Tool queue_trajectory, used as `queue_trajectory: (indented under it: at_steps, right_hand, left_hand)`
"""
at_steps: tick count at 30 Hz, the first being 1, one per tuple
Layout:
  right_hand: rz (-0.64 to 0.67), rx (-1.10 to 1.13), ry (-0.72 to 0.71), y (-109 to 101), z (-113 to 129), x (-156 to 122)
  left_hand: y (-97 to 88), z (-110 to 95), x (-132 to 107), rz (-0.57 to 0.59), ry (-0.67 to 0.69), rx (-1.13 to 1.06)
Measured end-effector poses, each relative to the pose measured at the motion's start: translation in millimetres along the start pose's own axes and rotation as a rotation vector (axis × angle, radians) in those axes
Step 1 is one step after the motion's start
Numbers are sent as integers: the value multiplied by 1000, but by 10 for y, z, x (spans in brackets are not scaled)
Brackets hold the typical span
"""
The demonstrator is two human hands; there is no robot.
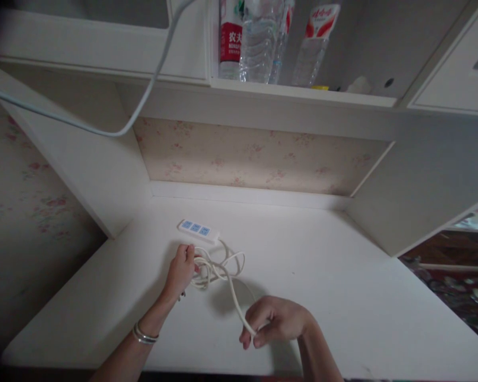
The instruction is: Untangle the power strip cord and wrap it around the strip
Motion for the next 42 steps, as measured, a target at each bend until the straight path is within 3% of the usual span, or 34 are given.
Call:
queue_trajectory:
  at_steps: [3,5,7,11,15,19,26,37,39,42]
  right_hand:
    - [173,-61,122,44,-2,4]
    - [160,2,161,67,-31,48]
    - [19,174,173,74,-56,149]
    - [-422,502,245,51,-72,531]
    - [-536,501,286,21,-59,924]
    - [-667,503,236,-22,-20,1028]
    - [-1022,466,-58,-87,113,882]
    - [-821,293,-119,-184,168,203]
    - [-877,338,-175,-246,234,63]
    - [-1101,402,-285,-410,365,-139]
  left_hand:
    - [3,-14,-2,52,-15,44]
    - [10,-36,-16,74,9,35]
    - [23,-67,-40,84,39,-2]
    - [50,-132,-99,95,109,-39]
    - [44,-147,-129,83,163,-38]
    - [0,-124,-153,35,193,53]
    - [-13,-138,-191,-21,199,259]
    - [-83,24,44,-159,28,128]
    - [-117,108,112,-177,21,80]
    - [-155,217,181,-160,22,-75]
Point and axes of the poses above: each hand's wrist, its own x-axis towards the middle knuckle, its own y-axis out of the palm, z = x × y, the point moved 1 cm from there along x, towards the middle knuckle, and after that the axes turned 5 degrees about z, right-handed, at the moved point
